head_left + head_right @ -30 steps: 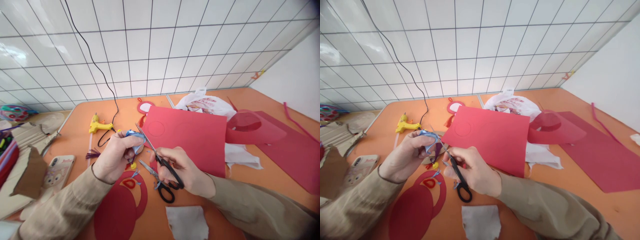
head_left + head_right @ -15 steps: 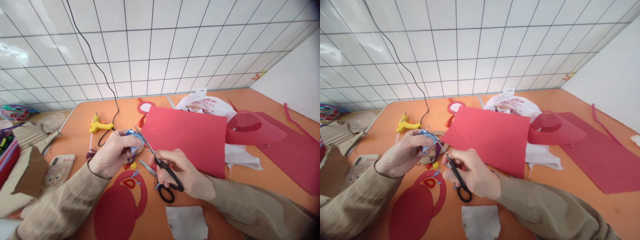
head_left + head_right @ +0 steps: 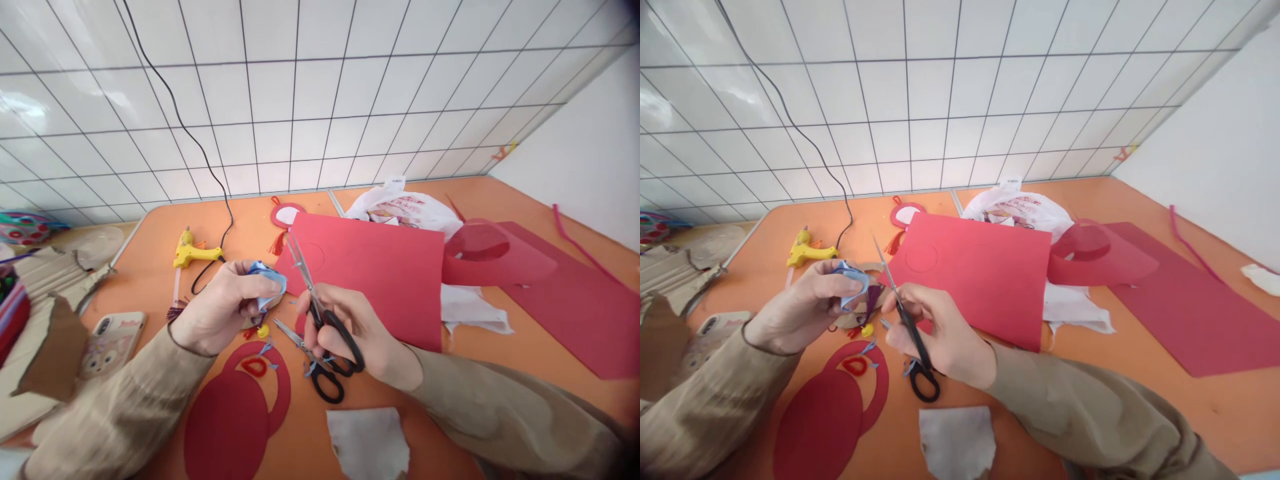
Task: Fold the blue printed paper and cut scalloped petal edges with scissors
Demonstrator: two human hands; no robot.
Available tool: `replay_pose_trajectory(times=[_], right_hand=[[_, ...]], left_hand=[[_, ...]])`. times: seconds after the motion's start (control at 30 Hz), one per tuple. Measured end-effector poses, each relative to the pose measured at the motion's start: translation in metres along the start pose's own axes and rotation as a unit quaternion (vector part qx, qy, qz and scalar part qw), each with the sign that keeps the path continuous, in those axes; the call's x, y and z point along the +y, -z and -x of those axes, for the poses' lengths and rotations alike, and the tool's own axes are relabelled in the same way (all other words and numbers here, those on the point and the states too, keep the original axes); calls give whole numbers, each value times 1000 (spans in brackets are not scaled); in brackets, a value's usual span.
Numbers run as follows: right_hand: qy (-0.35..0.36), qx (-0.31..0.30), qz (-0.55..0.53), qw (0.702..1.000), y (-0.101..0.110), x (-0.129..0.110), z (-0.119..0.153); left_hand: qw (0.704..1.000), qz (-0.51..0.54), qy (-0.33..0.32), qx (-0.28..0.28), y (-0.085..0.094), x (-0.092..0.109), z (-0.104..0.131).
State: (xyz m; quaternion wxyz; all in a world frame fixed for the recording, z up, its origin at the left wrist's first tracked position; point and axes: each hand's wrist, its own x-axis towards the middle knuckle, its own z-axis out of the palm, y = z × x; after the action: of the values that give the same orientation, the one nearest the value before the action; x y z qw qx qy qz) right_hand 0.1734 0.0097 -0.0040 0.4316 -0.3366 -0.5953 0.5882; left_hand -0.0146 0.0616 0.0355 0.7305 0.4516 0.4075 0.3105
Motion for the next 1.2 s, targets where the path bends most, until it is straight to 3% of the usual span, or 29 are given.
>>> replay_pose_trajectory(times=[0.1, 0.2, 0.33, 0.53, 0.77, 0.9, 1.03, 1.2], right_hand=[[51, 73, 31, 996, -1, 0, -2], [51, 125, 52, 989, 1, -6, -3], [-10, 114, 55, 992, 1, -17, -4], [21, 150, 71, 986, -4, -20, -5], [16, 138, 74, 987, -3, -16, -5], [47, 133, 105, 984, -3, -14, -5], [61, 116, 109, 985, -1, -12, -7], [5, 118, 47, 992, 4, -14, -10]], left_hand=[[1000, -17, -5, 12, -3, -3, 0], [999, -43, -13, 10, -8, -5, 0], [998, -58, -10, 3, -13, -7, 0], [987, -152, -53, 11, -15, -15, -2], [969, -234, -72, -5, -15, -20, -2], [962, -257, -91, 27, -15, -25, -4], [959, -264, -95, 33, -18, -29, -5], [976, -205, -75, 24, -18, -22, -4]])
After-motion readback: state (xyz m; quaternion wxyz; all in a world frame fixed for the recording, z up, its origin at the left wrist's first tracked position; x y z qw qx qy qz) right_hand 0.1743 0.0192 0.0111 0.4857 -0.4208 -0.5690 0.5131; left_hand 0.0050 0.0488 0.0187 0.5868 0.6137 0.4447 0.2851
